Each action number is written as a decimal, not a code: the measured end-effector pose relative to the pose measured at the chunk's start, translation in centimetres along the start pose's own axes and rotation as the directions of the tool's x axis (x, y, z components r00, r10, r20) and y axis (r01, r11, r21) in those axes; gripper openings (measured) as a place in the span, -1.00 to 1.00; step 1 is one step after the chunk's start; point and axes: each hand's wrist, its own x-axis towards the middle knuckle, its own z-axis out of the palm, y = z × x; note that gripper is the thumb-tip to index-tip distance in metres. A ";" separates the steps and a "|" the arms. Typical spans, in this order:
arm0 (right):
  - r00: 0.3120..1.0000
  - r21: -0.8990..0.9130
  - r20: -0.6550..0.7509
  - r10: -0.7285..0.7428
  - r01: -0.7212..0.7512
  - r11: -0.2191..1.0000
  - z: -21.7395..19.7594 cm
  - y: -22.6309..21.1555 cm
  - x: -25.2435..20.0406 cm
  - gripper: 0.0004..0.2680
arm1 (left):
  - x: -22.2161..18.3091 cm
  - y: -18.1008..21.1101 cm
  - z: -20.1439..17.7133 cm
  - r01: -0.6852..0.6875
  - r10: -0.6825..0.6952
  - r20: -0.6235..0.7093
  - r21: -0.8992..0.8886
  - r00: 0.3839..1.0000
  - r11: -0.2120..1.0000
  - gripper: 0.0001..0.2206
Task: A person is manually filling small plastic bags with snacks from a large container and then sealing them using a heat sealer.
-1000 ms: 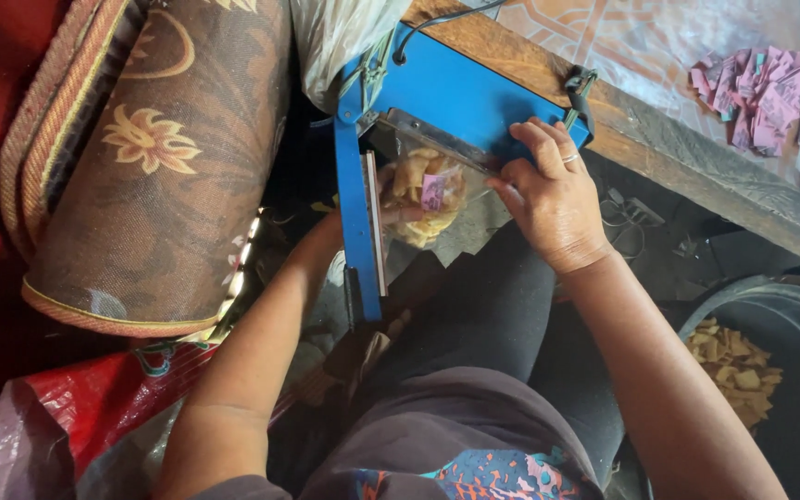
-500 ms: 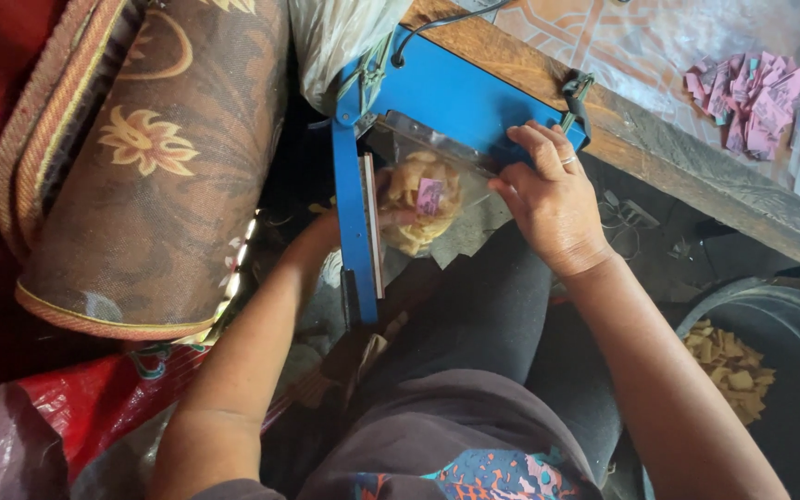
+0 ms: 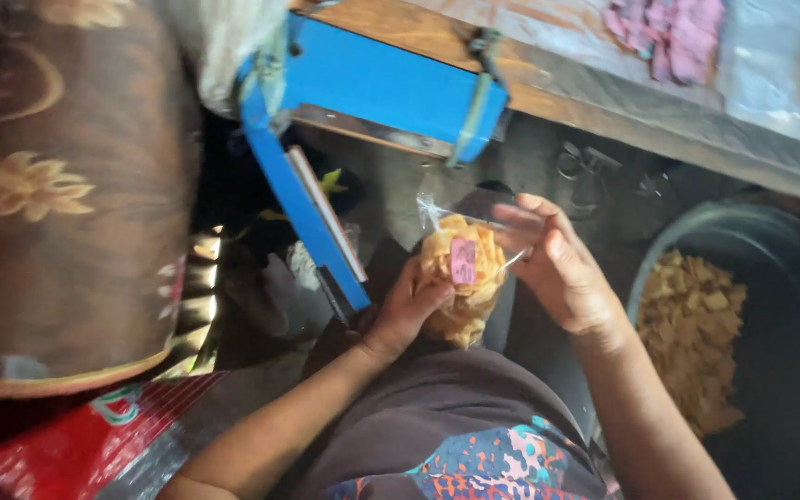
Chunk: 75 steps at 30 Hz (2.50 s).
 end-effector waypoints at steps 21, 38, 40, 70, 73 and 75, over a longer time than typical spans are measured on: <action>0.860 -0.219 -0.320 -0.398 0.341 0.914 -7.1 0.8 -5.0 -0.93 | -0.9 18.0 8.9 -0.694 0.609 0.344 0.243 0.715 0.677 -0.92; 0.956 0.357 -0.291 -0.049 0.156 0.921 -13.5 -2.2 -7.9 -0.28 | 5.5 15.6 22.0 0.095 -0.088 0.430 0.004 0.899 0.995 -0.27; 0.931 0.418 -0.362 -0.057 0.216 0.882 -14.6 -3.7 -9.3 -0.28 | 4.6 14.6 23.9 0.015 -0.195 0.567 0.305 0.800 0.952 -0.11; 0.135 -0.780 -0.033 -0.990 -0.624 -0.058 -39.0 -26.4 -33.1 -0.42 | 10.5 10.4 25.5 -0.187 0.078 0.402 0.241 0.912 0.952 -0.63; 0.469 -0.589 -0.139 -0.872 -0.747 -0.308 -49.7 -28.3 -32.5 -0.58 | 12.0 11.1 24.0 -0.216 0.144 0.261 0.273 0.955 0.938 -0.57; 0.509 -0.439 -0.571 -0.644 -0.852 -0.285 -59.4 -26.8 -31.0 -0.53 | 13.6 10.1 21.7 -0.179 0.064 0.337 0.322 0.939 0.930 -0.61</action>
